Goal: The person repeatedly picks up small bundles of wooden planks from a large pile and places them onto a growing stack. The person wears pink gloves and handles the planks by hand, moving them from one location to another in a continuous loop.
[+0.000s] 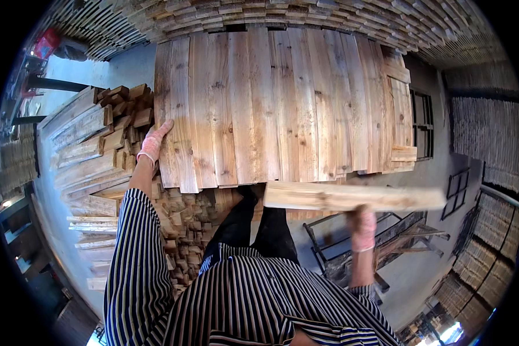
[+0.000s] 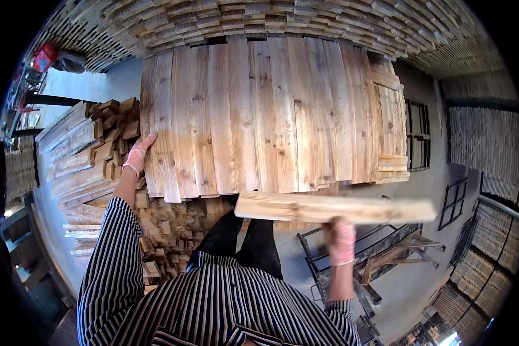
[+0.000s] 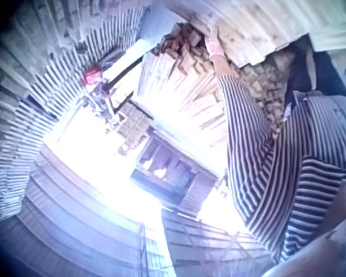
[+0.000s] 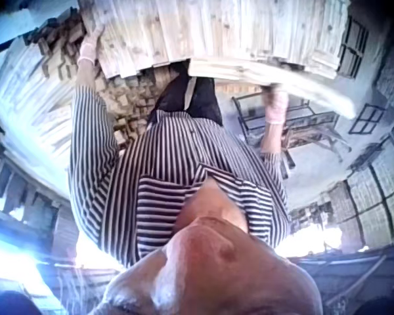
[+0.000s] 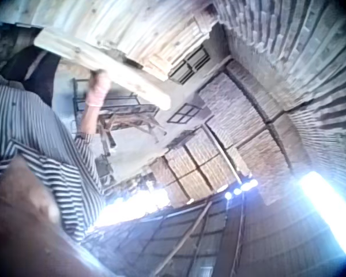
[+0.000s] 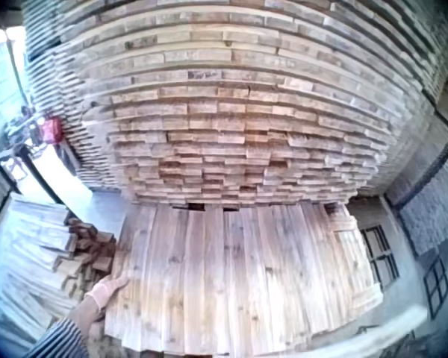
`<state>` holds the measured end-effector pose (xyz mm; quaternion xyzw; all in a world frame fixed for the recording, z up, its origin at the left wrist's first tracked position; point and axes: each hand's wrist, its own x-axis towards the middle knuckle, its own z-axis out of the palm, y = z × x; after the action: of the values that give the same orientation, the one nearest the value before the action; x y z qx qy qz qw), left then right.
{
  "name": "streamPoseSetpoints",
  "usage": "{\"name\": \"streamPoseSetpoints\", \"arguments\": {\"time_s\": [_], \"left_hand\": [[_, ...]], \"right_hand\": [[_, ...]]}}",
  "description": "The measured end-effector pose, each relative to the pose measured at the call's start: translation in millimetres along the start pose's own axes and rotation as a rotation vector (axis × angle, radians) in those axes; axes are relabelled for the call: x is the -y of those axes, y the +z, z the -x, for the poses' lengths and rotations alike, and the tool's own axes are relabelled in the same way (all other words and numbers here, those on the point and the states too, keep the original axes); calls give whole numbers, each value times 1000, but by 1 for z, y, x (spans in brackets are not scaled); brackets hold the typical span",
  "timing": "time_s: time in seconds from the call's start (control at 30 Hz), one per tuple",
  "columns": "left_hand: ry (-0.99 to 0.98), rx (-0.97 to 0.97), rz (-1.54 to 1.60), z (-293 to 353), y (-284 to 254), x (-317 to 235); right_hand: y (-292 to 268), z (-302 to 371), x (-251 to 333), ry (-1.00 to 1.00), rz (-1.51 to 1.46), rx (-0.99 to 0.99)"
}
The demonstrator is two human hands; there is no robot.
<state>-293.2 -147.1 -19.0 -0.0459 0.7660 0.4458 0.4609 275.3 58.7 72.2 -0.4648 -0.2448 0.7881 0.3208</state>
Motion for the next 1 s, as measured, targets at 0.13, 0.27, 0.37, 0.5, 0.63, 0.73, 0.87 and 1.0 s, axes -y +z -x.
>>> {"name": "streamPoseSetpoints", "arguments": {"time_s": [0.13,0.27,0.37,0.5,0.63,0.73,0.87,1.0], "left_hand": [[-69,101,176,-7,-1,4],[37,37,39,-16,-5,12],[-3,13,18,-19,-7,13],[-100,-34,94,-16,-5,9],[-111,32,195,-7,2,4],[-16,42,185,-4,3,4],[-32,14,214,-12,0,11],[17,-23,210,-24,-3,21]], "right_hand": [[-16,70,-136,262,74,-166],[23,94,-220,639,-70,-269],[73,58,-258,733,-17,-115],[118,-28,-289,647,-19,-8],[128,4,-283,537,-127,21],[143,22,-283,689,-140,-124],[160,-15,-302,567,-107,-21],[154,-2,-300,598,-105,-39]]}}
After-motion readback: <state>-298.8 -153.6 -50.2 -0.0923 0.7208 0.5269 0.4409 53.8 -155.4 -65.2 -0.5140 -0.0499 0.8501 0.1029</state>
